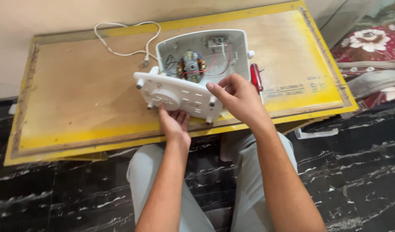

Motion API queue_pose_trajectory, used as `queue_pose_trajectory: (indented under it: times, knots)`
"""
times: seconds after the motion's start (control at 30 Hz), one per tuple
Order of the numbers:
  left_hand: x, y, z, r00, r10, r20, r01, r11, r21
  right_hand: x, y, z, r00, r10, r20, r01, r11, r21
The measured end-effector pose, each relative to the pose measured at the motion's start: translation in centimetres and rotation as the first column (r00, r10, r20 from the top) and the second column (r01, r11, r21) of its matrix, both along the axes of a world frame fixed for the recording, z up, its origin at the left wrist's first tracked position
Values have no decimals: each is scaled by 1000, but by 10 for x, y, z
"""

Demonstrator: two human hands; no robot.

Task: The person uses a red screwdriver to unscrew the base of a small white electric appliance, separates the base cover from the housing to expose the motor and wiring, then works on the internal components and wires, manipulating the wiring and repositioning the cover.

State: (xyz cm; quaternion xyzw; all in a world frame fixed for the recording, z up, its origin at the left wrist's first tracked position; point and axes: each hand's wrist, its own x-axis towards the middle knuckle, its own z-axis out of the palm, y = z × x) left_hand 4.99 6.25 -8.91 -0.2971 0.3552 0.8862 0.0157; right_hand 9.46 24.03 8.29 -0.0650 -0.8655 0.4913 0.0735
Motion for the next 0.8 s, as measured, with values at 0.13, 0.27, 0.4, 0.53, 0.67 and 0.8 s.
queue_pose_trajectory:
  times: [0.13,0.27,0.4,0.53,0.67,0.8]
  knots:
    - [-11,-15,4,1000,5,0,-5,1000,-4,2,-9,-10,997,-20,-70,25,997,67]
    - [-17,-32,7,998,65,-1,-65,998,8,-2,-15,-21,996,-2,-89,12,994,110]
    - [-21,-43,13,995,101,-14,-100,994,40,-5,-13,-29,991,36,-127,-8,976,218]
    - [-22,-57,16,991,134,-4,-133,991,30,-7,-19,-36,989,92,-112,-81,992,97]
    - [-24,-64,11,990,137,-30,-136,990,29,-5,-25,-42,968,231,-103,-251,927,-277]
    - [-29,-65,-2,986,150,-67,-146,987,63,-6,-28,-49,905,383,-183,-424,790,-443]
